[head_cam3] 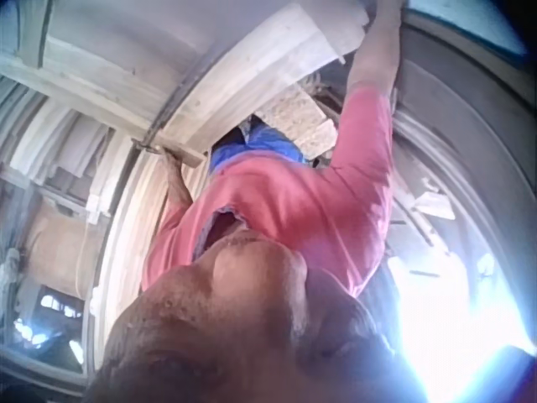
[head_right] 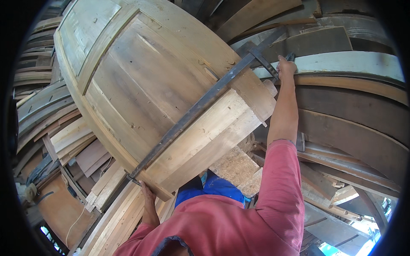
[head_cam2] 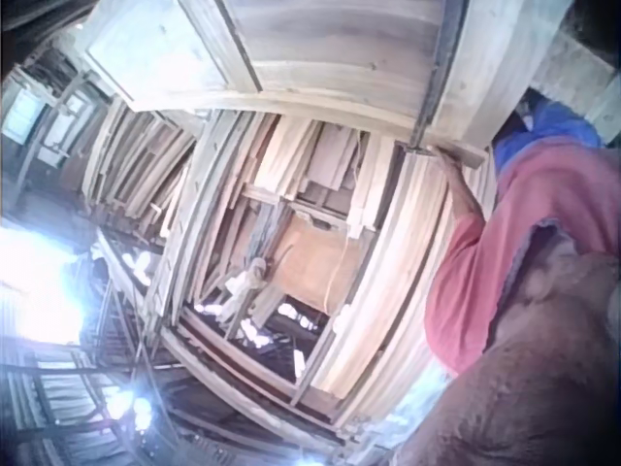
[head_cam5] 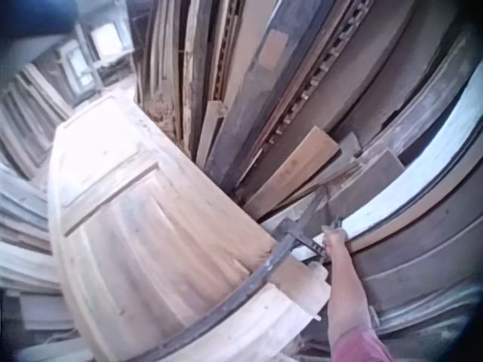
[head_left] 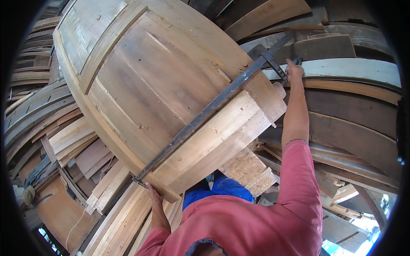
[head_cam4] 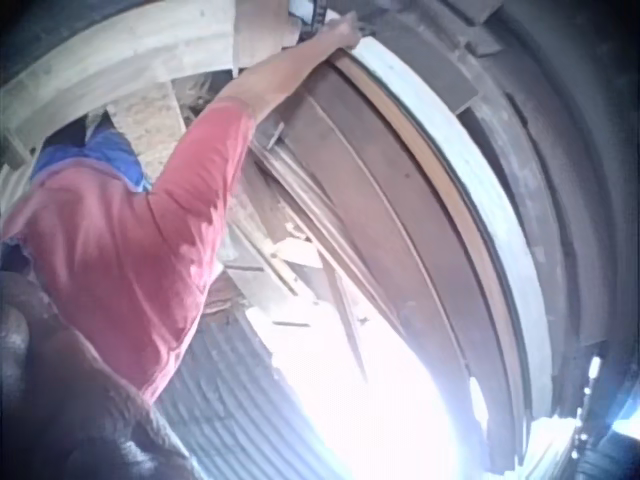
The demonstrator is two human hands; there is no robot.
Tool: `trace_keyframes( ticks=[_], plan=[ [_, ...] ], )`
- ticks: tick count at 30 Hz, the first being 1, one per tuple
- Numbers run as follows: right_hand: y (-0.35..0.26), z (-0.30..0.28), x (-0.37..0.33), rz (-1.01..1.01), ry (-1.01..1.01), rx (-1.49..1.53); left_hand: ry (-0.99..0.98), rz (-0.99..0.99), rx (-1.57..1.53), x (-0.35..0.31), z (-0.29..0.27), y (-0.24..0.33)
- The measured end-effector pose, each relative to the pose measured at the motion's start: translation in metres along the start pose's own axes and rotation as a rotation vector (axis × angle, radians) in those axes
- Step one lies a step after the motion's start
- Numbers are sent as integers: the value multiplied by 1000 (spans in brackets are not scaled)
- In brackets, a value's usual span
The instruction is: The person uses a hammer and chisel to fit wooden pieces together, uses a square to check alignment, and secures the door panel with a large clamp. They then move the panel and take a circular saw from another person.
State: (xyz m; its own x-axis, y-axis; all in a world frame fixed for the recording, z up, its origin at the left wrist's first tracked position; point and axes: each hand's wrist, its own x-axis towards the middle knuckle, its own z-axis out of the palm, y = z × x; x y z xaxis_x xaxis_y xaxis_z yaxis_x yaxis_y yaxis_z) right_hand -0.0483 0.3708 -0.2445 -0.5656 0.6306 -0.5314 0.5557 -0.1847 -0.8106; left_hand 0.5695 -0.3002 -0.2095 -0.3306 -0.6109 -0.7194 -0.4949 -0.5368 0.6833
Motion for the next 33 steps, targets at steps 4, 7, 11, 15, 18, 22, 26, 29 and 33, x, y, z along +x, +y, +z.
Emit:
trace_keyframes(
  ticks=[4,7,11,15,18,22,26,29,33],
  plan=[
    [15,-7,5,7,32,-16,33,-25,38,6,-3,2],
    [28,-9,-6,15,41,-53,45,-89,-39,6,-16,4],
    [24,-6,-22,72,43,-148,48,-190,-80,7,-29,11],
    [24,-6,-7,-222,333,-655,60,-122,-40,12,-21,20],
    [33,-11,4,-126,219,-484,69,-90,-54,13,-22,21],
    [34,-18,4,-39,-22,-35,113,-124,-48,12,-28,23],
    [31,-25,-3,66,-175,251,111,-171,-69,11,-29,27],
    [29,-25,-6,13,-84,64,21,-166,62,-12,11,51],
    [54,-15,19,-220,316,-329,65,-234,73,6,-13,48]
  ],
)
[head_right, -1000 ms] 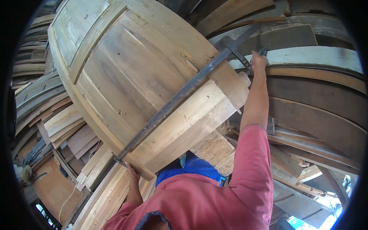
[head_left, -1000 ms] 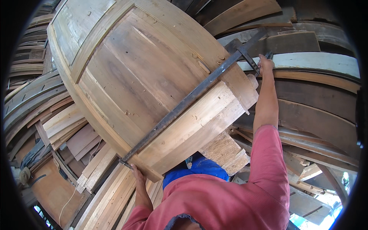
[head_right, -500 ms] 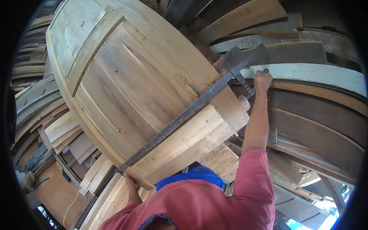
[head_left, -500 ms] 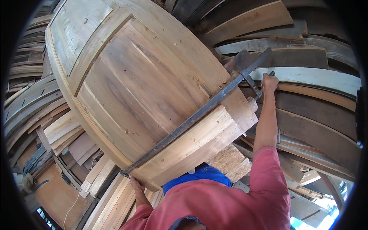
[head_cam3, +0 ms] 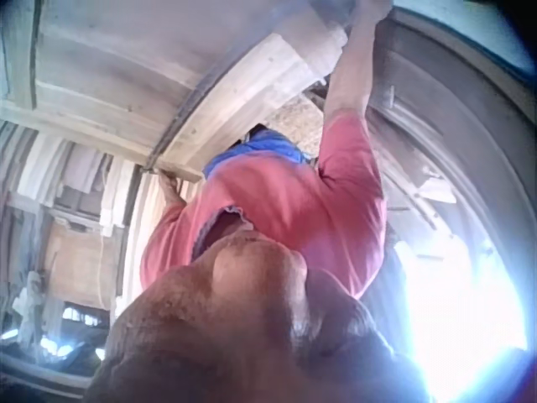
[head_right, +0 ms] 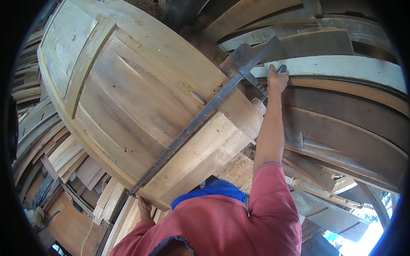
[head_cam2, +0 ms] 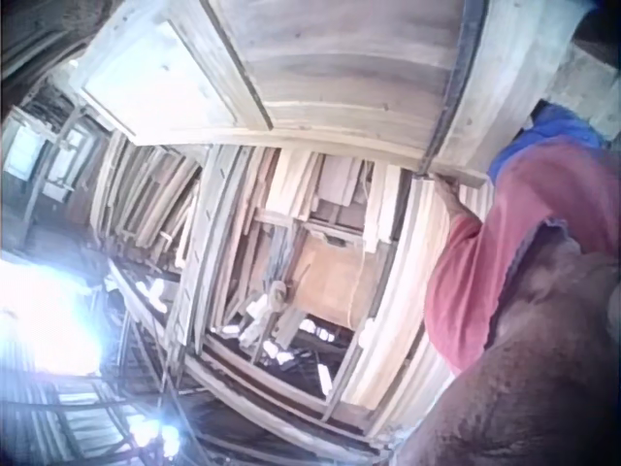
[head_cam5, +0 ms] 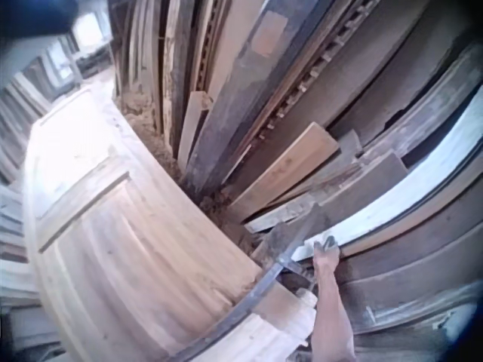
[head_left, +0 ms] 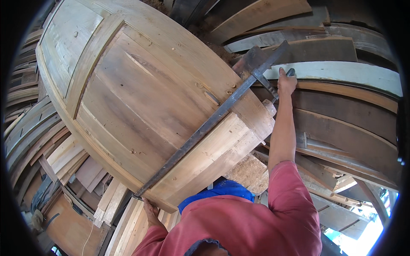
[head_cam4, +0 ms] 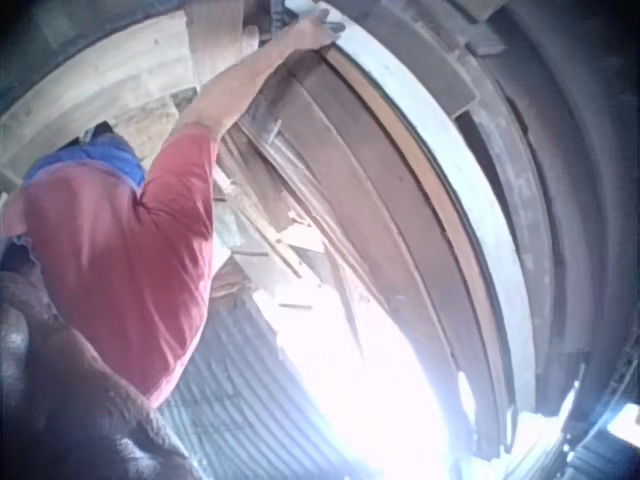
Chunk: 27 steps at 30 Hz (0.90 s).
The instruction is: The person uses a hammer and chisel to fit wooden pieces together, uses a square to check alignment, and secures the door panel with a large clamp. They then move the panel and take a circular saw from another person.
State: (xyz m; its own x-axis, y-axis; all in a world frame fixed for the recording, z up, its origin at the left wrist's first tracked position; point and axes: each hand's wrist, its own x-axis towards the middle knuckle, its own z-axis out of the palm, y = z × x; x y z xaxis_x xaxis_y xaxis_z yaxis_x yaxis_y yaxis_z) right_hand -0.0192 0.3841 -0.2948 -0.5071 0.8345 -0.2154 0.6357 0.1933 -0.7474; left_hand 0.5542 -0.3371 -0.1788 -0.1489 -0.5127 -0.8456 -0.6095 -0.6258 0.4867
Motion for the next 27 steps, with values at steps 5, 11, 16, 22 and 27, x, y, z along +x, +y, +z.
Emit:
trace_keyframes(
  ticks=[5,11,16,22,27],
  plan=[
    [-19,-9,-14,277,-391,384,104,-18,0,0,-17,-10],
    [0,-29,-7,437,-729,934,126,-33,45,16,-31,-8],
    [-3,-8,-2,65,-121,89,6,-50,23,16,-23,-3],
    [-18,-18,-17,310,-501,719,20,34,-23,7,-17,-13],
    [-12,-24,-13,348,-500,720,-1,9,-21,13,-26,-9]
  ],
)
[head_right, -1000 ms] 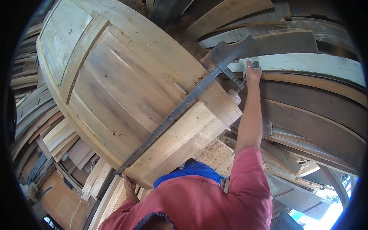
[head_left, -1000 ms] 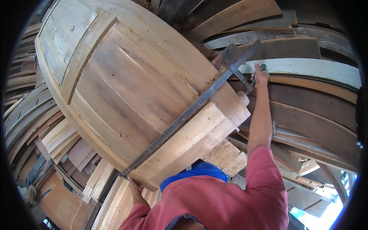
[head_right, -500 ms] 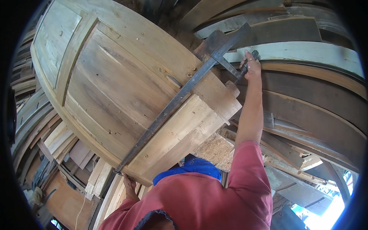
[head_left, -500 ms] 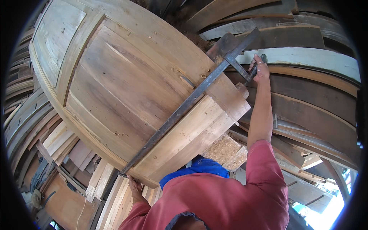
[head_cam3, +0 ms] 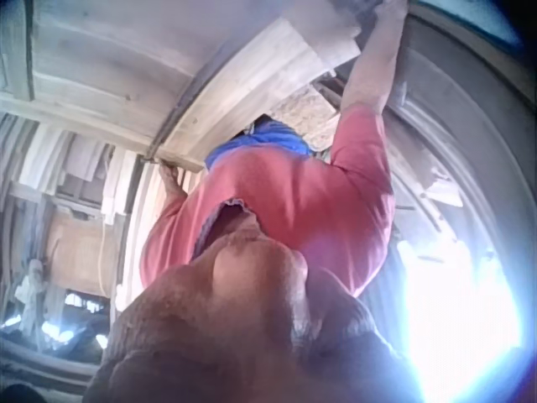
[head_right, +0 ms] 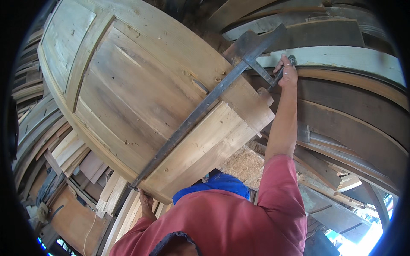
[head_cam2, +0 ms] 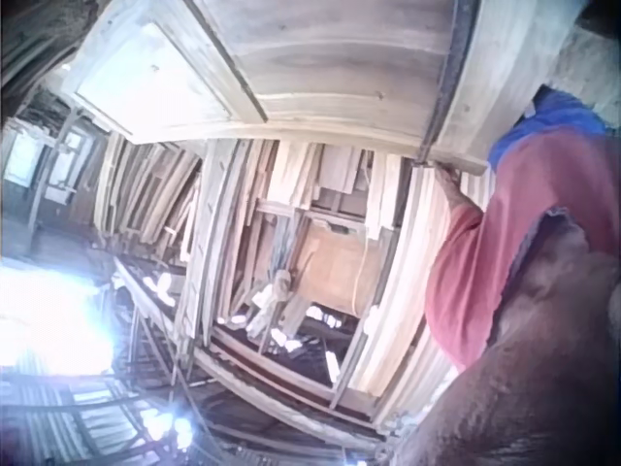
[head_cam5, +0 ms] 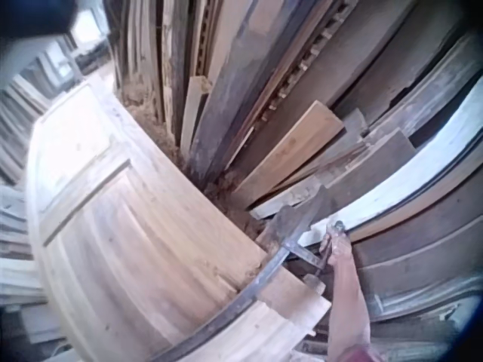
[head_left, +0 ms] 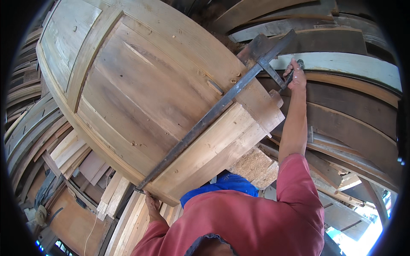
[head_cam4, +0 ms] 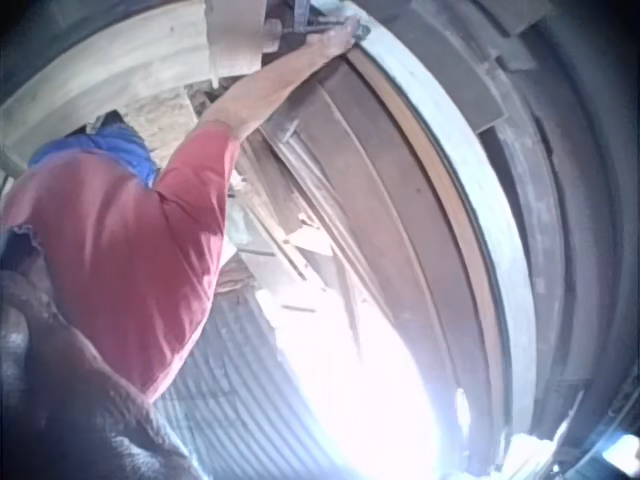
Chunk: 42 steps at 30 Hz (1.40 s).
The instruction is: The person uses a hammer and chisel to fit wooden pieces together, uses a square to check alignment, and secures the door panel with a large clamp. They then move the panel and take a circular saw from another person.
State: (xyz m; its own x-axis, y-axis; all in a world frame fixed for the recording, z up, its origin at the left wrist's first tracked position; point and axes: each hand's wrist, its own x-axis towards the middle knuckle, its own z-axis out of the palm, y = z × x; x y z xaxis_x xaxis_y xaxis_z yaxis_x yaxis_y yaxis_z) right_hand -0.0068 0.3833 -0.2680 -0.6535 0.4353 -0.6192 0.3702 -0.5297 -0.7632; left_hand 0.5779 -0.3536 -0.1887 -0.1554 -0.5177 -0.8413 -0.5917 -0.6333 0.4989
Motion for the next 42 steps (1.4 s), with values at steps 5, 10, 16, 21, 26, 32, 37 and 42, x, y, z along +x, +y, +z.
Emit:
trace_keyframes(
  ticks=[5,10,16,21,26,32,37,42],
  plan=[
    [19,-6,13,-402,474,-792,-70,42,25,8,3,3],
    [-2,4,-12,39,-83,2,-9,-1,-11,6,-4,-5],
    [-8,14,-16,44,144,-170,-6,21,-5,4,0,0],
    [1,13,-4,31,98,-276,-15,-18,-28,10,4,-3],
    [-7,-5,-13,181,-143,-6,-4,5,20,8,-12,-1],
    [0,18,-15,-75,223,-462,40,-52,38,14,-8,-1],
    [0,-5,-16,100,-163,40,118,-78,43,10,-8,1],
    [-6,30,-32,3,210,-170,77,-51,3,6,-7,-1]
  ],
)
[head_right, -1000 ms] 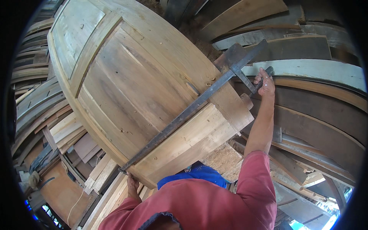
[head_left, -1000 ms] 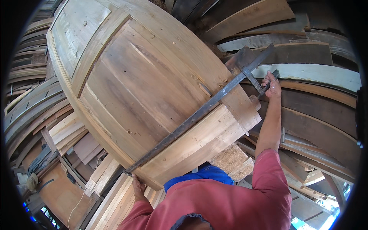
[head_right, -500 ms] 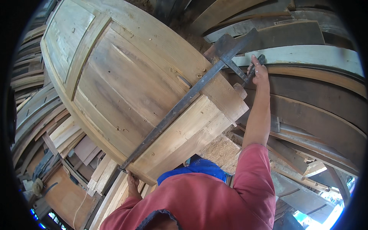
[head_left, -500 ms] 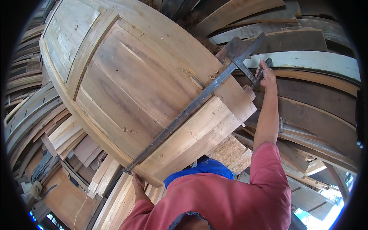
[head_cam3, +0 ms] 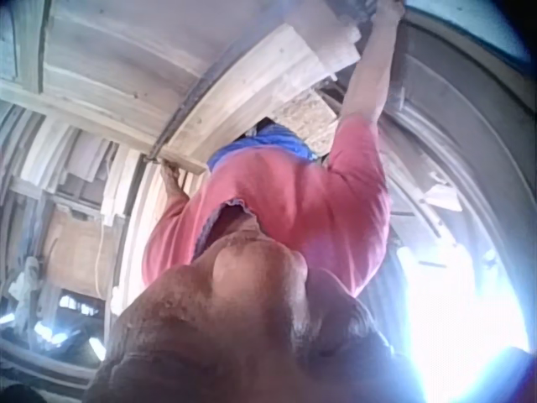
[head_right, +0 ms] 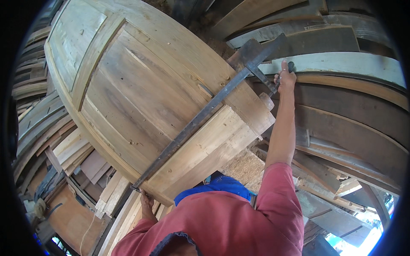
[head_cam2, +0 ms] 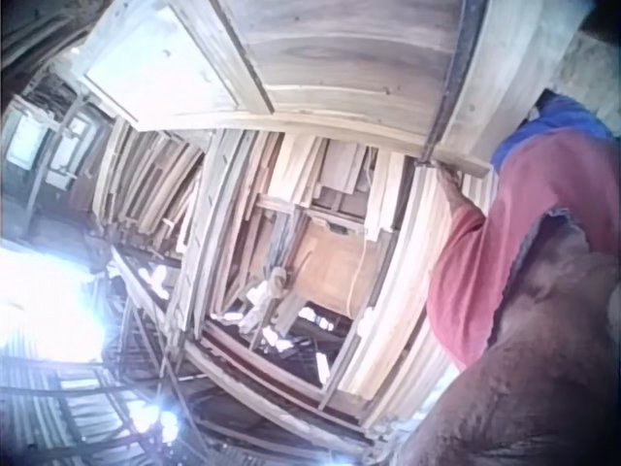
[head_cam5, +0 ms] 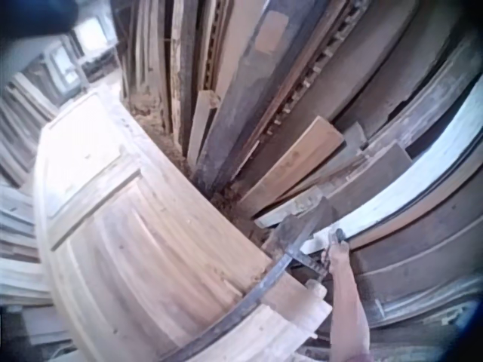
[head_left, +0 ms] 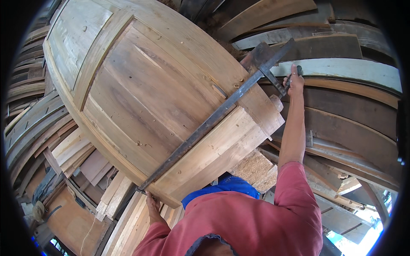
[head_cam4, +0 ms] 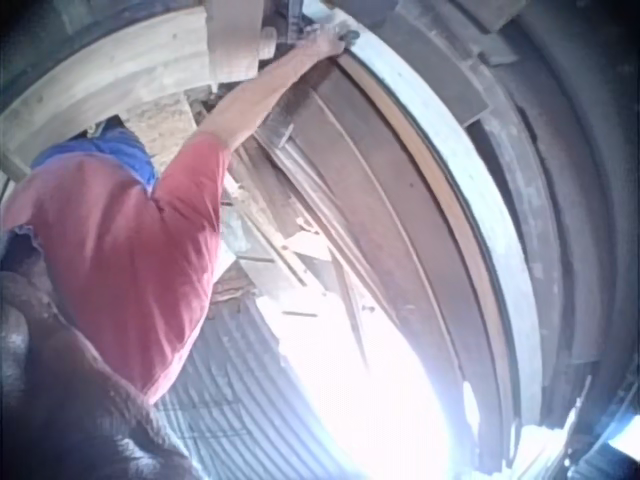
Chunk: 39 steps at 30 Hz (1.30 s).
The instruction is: The person uses a hammer and chisel to fit wooden pieces together, uses a square to check alignment, and secures the door panel with a large clamp. They then move the panel and take a circular saw from another person.
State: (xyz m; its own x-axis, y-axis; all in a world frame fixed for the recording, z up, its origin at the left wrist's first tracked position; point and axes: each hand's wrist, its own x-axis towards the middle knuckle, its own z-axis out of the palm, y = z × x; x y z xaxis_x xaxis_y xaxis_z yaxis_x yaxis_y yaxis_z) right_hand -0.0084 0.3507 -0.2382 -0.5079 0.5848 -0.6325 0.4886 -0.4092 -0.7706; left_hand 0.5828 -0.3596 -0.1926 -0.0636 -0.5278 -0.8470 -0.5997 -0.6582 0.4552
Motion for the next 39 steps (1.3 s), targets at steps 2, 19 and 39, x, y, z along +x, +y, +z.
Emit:
trace_keyframes(
  ticks=[2,19,39],
  plan=[
    [17,-12,23,-78,51,-265,-30,16,9,2,4,5],
    [26,-30,23,105,-325,82,182,-26,191,-9,7,9],
    [142,90,-242,320,-369,60,149,85,1166,-96,49,124]
  ],
)
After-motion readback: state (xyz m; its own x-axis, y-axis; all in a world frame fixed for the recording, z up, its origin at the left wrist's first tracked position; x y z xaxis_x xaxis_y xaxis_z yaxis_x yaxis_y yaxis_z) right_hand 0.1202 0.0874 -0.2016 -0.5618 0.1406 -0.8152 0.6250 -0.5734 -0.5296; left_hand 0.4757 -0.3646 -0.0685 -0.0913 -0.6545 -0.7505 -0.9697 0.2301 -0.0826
